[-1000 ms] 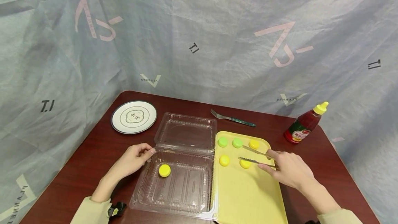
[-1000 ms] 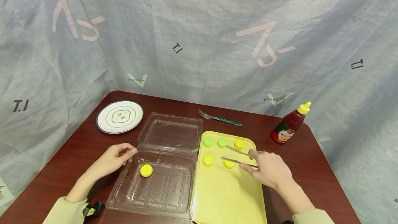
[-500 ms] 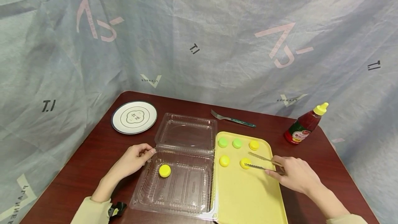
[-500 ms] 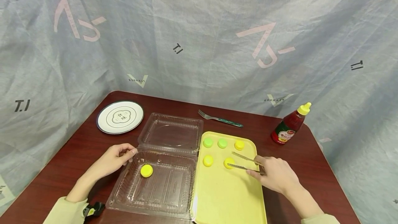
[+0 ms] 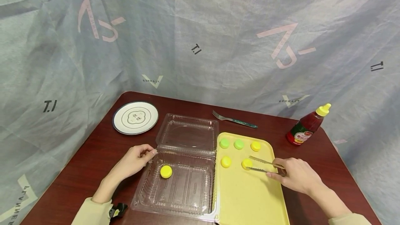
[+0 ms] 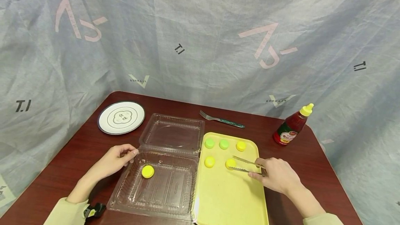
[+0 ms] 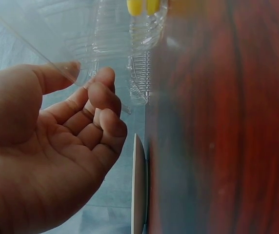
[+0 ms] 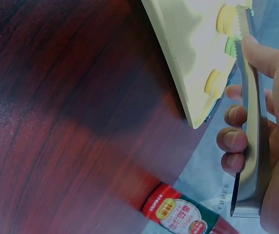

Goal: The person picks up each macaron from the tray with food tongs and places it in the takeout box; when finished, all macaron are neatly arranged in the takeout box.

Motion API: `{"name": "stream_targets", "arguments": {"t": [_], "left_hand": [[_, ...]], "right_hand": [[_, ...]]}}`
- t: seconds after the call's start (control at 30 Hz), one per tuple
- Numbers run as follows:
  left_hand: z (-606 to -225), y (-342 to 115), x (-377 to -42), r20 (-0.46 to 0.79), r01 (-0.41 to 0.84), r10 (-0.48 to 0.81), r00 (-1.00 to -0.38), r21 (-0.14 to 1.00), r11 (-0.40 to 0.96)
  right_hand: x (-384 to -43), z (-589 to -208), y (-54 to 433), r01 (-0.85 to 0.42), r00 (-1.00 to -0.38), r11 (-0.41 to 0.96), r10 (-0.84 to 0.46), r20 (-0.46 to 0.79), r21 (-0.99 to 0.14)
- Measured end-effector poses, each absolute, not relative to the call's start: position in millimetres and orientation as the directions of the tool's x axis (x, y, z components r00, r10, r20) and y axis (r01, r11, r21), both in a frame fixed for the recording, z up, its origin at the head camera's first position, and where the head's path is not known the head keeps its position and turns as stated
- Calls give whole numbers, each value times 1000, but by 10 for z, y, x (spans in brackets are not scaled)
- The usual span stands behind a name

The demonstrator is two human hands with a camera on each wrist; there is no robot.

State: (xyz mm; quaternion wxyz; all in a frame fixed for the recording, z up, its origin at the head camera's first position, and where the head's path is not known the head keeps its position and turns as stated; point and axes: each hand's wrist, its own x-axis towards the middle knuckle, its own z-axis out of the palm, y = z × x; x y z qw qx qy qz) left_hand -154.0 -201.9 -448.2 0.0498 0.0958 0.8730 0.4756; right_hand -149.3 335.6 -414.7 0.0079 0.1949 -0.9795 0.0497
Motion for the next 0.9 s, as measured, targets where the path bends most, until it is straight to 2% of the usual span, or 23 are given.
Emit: {"name": "stream_targets", "arguments": {"t": [0.9], "left_hand": [[-4492, -2020, -1541, 9, 122, 212, -977, 840, 528]], "right_hand": [[-1533, -4119, 3322, -398, -917, 915, -399, -3, -71]]}}
